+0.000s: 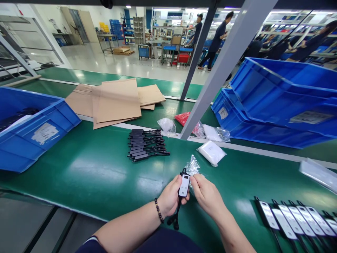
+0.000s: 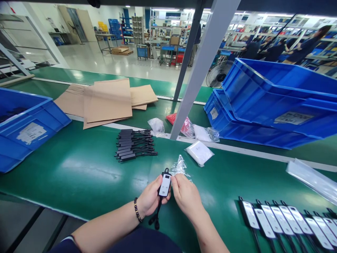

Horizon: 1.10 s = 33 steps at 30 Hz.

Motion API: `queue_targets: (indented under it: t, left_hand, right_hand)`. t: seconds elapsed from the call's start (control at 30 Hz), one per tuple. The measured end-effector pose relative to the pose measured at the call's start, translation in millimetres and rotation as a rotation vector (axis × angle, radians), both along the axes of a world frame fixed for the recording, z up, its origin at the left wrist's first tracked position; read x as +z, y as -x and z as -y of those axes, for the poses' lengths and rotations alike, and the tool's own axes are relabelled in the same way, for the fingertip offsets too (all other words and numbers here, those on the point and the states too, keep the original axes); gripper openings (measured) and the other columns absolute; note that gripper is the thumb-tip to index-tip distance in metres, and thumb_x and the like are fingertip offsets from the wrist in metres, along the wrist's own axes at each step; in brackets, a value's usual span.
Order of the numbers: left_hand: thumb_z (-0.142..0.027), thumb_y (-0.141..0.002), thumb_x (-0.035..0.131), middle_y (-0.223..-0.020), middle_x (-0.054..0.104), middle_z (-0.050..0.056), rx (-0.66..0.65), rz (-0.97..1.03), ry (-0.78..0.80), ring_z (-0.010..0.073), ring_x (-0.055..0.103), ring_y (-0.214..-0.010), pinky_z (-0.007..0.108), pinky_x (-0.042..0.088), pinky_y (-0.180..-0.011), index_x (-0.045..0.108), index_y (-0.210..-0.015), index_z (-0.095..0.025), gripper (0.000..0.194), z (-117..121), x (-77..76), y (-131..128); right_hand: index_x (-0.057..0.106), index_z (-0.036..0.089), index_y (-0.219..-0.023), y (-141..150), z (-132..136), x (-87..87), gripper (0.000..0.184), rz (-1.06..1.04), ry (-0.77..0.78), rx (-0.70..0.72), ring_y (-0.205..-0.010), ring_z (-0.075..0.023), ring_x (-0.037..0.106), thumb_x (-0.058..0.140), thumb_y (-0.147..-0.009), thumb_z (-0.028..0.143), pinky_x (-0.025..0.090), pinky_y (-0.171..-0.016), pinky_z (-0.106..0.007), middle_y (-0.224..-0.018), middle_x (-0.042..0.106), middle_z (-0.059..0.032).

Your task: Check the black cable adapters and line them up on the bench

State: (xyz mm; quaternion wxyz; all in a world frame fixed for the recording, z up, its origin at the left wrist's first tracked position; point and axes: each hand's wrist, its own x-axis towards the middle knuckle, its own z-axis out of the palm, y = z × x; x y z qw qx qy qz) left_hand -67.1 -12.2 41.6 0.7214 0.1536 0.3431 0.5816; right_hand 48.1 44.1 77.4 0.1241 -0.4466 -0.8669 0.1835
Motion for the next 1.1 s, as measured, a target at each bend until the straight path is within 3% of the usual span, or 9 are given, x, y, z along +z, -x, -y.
queue_targets:
  t: [0.17,0.23,0.43,0.5,0.67,0.8,0.87,0.97,1.1]
  left_hand:
    - [-0.056,-0.073,0.042,-0.061,0.047,0.000,0.021,0.010,-0.001,0.0079,0.045,-0.048,0.019,0.025,-0.038,0.046,-0.083,-0.013,0.044,-2,0.5,0]
    - [-0.057,-0.072,0.042,-0.060,0.047,0.000,0.041,0.025,0.027,0.0079,0.044,-0.047,0.019,0.024,-0.038,0.047,-0.082,-0.013,0.046,-4,0.5,1]
    - [-0.057,-0.072,0.042,-0.066,0.050,0.003,0.105,0.058,0.096,0.0100,0.047,-0.051,0.020,0.027,-0.040,0.048,-0.082,-0.012,0.046,-6,1.7,5]
    - [-0.056,-0.073,0.042,-0.067,0.051,0.004,0.109,0.067,0.081,0.0105,0.048,-0.052,0.021,0.029,-0.041,0.049,-0.082,-0.012,0.046,-7,2.5,6]
    - [-0.051,-0.077,0.039,-0.070,0.052,0.005,0.149,0.101,0.048,0.0124,0.050,-0.058,0.023,0.032,-0.047,0.051,-0.086,-0.010,0.044,-7,5.4,9]
    - [-0.048,-0.079,0.037,-0.074,0.053,0.006,0.176,0.120,-0.001,0.0127,0.050,-0.065,0.025,0.036,-0.057,0.052,-0.089,-0.010,0.041,-4,6.8,5]
    - [-0.047,-0.080,0.035,-0.072,0.053,0.005,0.132,0.106,-0.013,0.0117,0.049,-0.063,0.025,0.036,-0.060,0.052,-0.089,-0.010,0.042,-1,5.7,2]
    - [-0.048,-0.080,0.036,-0.073,0.054,0.007,-0.032,0.067,-0.007,0.0123,0.049,-0.066,0.026,0.037,-0.064,0.054,-0.089,-0.009,0.044,3,1.6,-2]
    - [-0.047,-0.078,0.040,-0.084,0.053,0.008,-0.296,-0.103,-0.054,0.0149,0.052,-0.075,0.025,0.037,-0.060,0.051,-0.097,-0.013,0.041,7,-4.7,-4]
  right_hand:
    - [0.044,0.019,-0.060,-7,4,14.2,0.036,-0.156,0.159,0.165,-0.056,-0.0097,0.047,0.025,-0.088,0.029,0.035,-0.058,-0.021,-0.060,0.051,0.0010]
    - [0.044,0.019,-0.060,-13,0,13.5,0.037,-0.153,0.140,0.177,-0.056,-0.0096,0.047,0.023,-0.088,0.030,0.035,-0.057,-0.021,-0.058,0.049,0.0012]
    - [0.051,0.018,-0.066,-17,-40,-25.7,0.032,0.425,-0.172,-0.036,-0.053,-0.0128,0.051,0.033,-0.084,0.038,0.027,-0.046,-0.023,-0.066,0.052,-0.0027]
    - [0.052,0.017,-0.071,-19,-48,-31.7,0.029,0.493,-0.207,-0.073,-0.053,-0.0134,0.053,0.038,-0.081,0.040,0.027,-0.045,-0.023,-0.070,0.054,-0.0039]
    - [0.049,0.019,-0.077,-28,-27,-10.0,0.026,0.137,-0.181,-0.208,-0.057,-0.0126,0.051,0.041,-0.079,0.044,0.033,-0.050,-0.022,-0.069,0.053,-0.0006]
    - [0.053,0.021,-0.074,-19,20,-6.0,0.021,-0.088,0.068,0.015,-0.060,-0.0115,0.050,0.042,-0.080,0.038,0.036,-0.056,-0.022,-0.066,0.054,0.0006]
    - [0.054,0.020,-0.070,-11,40,-14.9,0.020,-0.109,0.151,0.092,-0.060,-0.0109,0.049,0.043,-0.080,0.034,0.035,-0.056,-0.021,-0.065,0.054,0.0009]
    - [0.047,0.018,-0.057,-12,56,-26.5,0.027,-0.110,0.162,0.062,-0.054,-0.0092,0.045,0.040,-0.082,0.028,0.031,-0.051,-0.020,-0.058,0.050,0.0017]
    - [0.040,0.018,-0.054,-55,57,-23.8,0.032,-0.030,0.115,-0.071,-0.052,-0.0088,0.044,0.037,-0.083,0.030,0.029,-0.050,-0.020,-0.055,0.047,0.0023]
